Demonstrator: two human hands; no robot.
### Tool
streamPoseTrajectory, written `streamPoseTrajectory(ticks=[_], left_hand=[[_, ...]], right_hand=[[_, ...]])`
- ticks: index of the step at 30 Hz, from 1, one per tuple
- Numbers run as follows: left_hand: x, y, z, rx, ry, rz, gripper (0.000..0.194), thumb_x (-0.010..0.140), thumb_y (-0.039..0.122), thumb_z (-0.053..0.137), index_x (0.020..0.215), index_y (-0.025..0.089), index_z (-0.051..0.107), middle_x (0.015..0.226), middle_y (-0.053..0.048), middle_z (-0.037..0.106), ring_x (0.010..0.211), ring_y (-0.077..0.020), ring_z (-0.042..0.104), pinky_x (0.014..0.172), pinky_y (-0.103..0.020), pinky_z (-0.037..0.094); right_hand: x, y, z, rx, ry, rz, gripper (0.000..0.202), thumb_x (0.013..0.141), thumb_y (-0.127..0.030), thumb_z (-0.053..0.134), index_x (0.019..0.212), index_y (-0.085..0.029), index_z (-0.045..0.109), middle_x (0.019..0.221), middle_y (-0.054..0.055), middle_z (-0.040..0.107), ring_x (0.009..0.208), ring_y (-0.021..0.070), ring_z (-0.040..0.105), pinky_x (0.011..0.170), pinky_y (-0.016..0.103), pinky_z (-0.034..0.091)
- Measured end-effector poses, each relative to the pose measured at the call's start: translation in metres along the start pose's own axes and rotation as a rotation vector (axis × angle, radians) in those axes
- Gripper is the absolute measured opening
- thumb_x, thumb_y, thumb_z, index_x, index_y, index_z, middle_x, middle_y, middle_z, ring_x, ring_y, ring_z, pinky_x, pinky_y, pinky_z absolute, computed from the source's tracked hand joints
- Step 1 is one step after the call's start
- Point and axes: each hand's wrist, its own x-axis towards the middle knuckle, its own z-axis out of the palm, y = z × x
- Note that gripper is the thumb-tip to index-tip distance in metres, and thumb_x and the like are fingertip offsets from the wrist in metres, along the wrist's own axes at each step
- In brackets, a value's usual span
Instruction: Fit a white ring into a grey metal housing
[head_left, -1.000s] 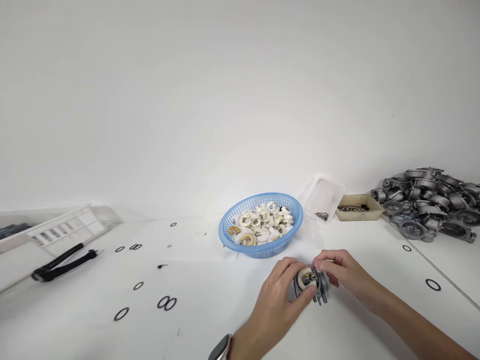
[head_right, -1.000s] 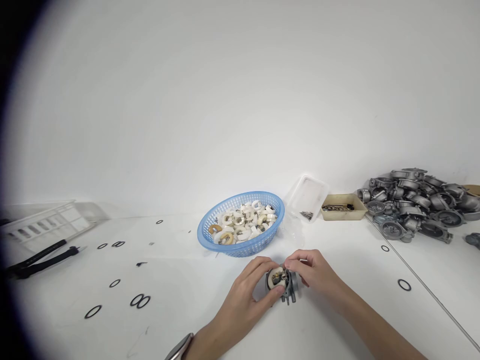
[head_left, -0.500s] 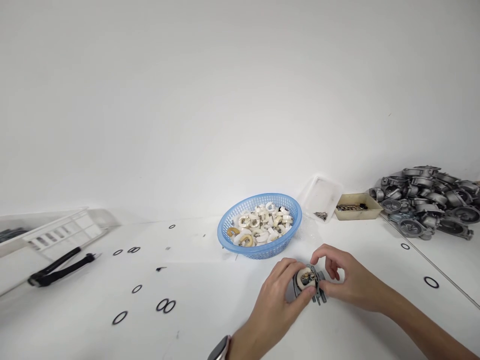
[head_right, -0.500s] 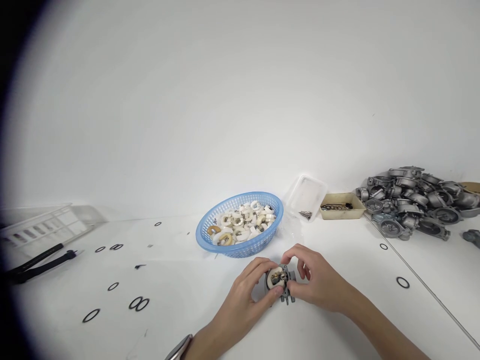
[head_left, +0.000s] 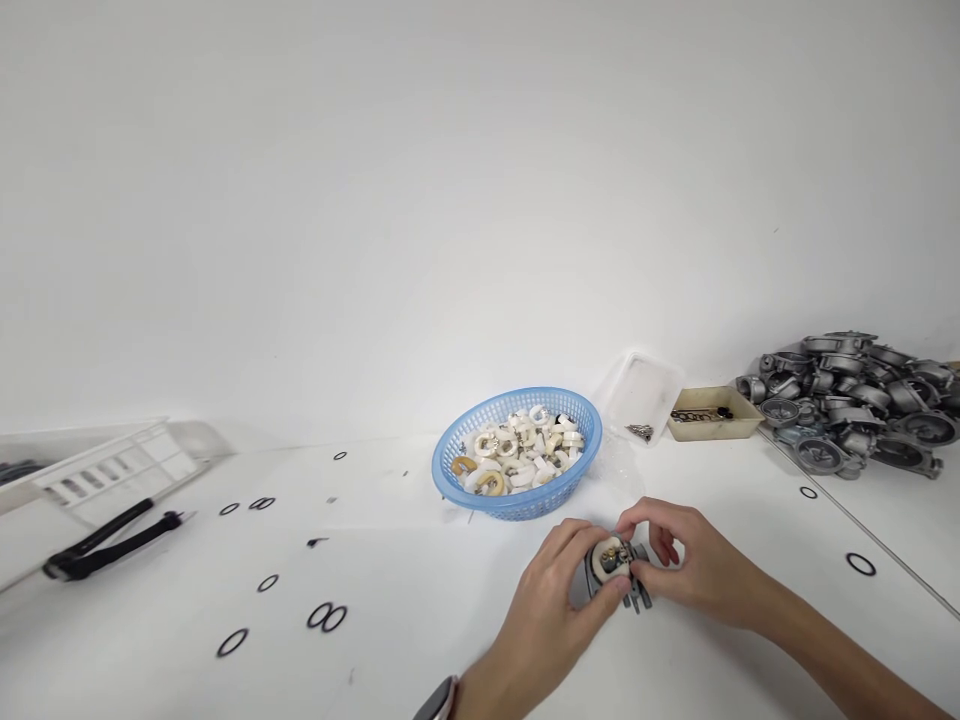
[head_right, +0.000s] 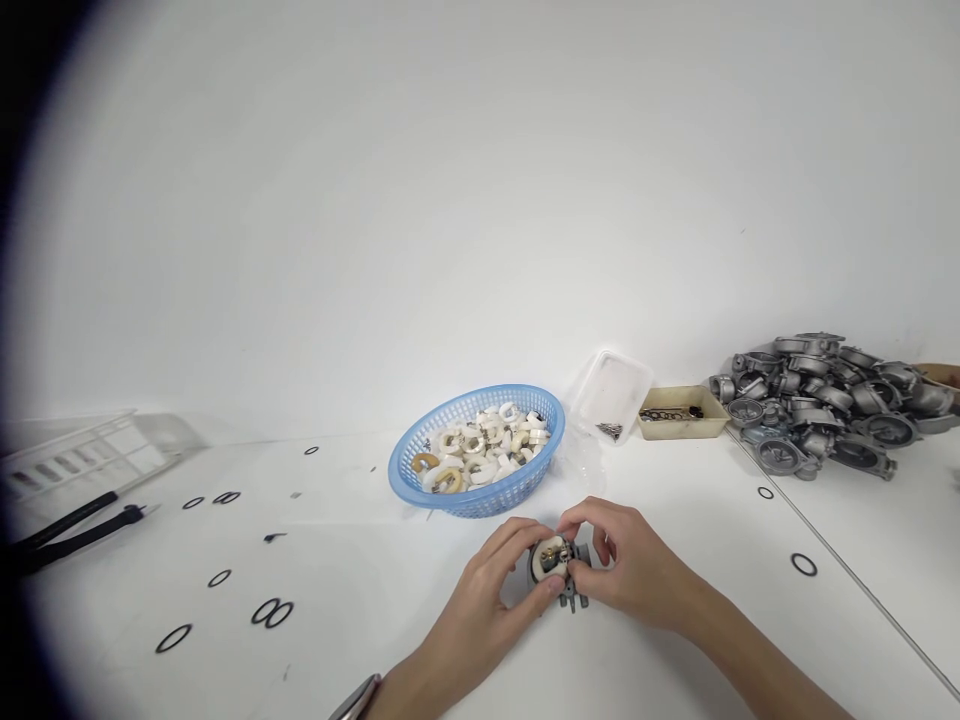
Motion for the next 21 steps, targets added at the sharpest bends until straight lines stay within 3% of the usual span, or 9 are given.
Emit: streamPoseTrajectory(ticks=[8,11,14,18,21], left_hand=[[0.000,0.001,0.000,0.006,-0.008,-0.017,0.019,0.096,0.031,0.061,0.113,0.024,0.063,0.110,-0.005,0.064,0.104,-0.0247,0.060,0.090,-0.037,0.050],[-0.002,0.000,-0.002,-0.011,-0.011,-0.019,0.025,0.101,0.038,0.053,0.121,0.025,0.061,0.116,-0.006,0.064,0.109,-0.0258,0.059,0.093,-0.038,0.049],[-0.003,-0.002,-0.006,-0.040,0.029,-0.018,0.036,0.108,0.044,0.038,0.133,0.027,0.056,0.122,-0.008,0.063,0.112,-0.0260,0.058,0.096,-0.039,0.049],[-0.004,-0.007,-0.009,-0.055,0.092,-0.037,0.042,0.109,0.050,0.032,0.132,0.027,0.057,0.119,-0.008,0.064,0.109,-0.0261,0.060,0.096,-0.039,0.050],[-0.006,-0.012,-0.008,-0.045,0.100,-0.058,0.042,0.108,0.053,0.033,0.129,0.028,0.060,0.120,-0.007,0.065,0.110,-0.0265,0.061,0.096,-0.039,0.051]], right_hand=[[-0.002,-0.005,-0.006,-0.063,-0.028,-0.029,0.026,0.081,-0.016,0.059,0.102,-0.029,0.067,0.095,-0.003,0.067,0.067,0.0137,0.050,0.066,0.028,0.046],[-0.004,-0.007,-0.006,-0.051,-0.053,-0.079,0.046,0.076,-0.014,0.062,0.118,-0.031,0.064,0.115,0.000,0.066,0.096,0.0193,0.060,0.086,0.032,0.050],[-0.005,-0.003,0.002,0.000,-0.099,-0.099,0.065,0.073,-0.016,0.070,0.135,-0.030,0.055,0.136,0.004,0.058,0.124,0.0253,0.054,0.105,0.038,0.045],[-0.002,0.005,0.009,0.039,-0.076,-0.091,0.065,0.072,-0.020,0.075,0.134,-0.027,0.057,0.126,0.005,0.063,0.115,0.0253,0.060,0.100,0.037,0.048],[0.002,0.010,-0.003,0.006,-0.012,-0.058,0.064,0.070,-0.022,0.079,0.131,-0.028,0.060,0.114,0.002,0.066,0.105,0.0232,0.062,0.095,0.036,0.050]])
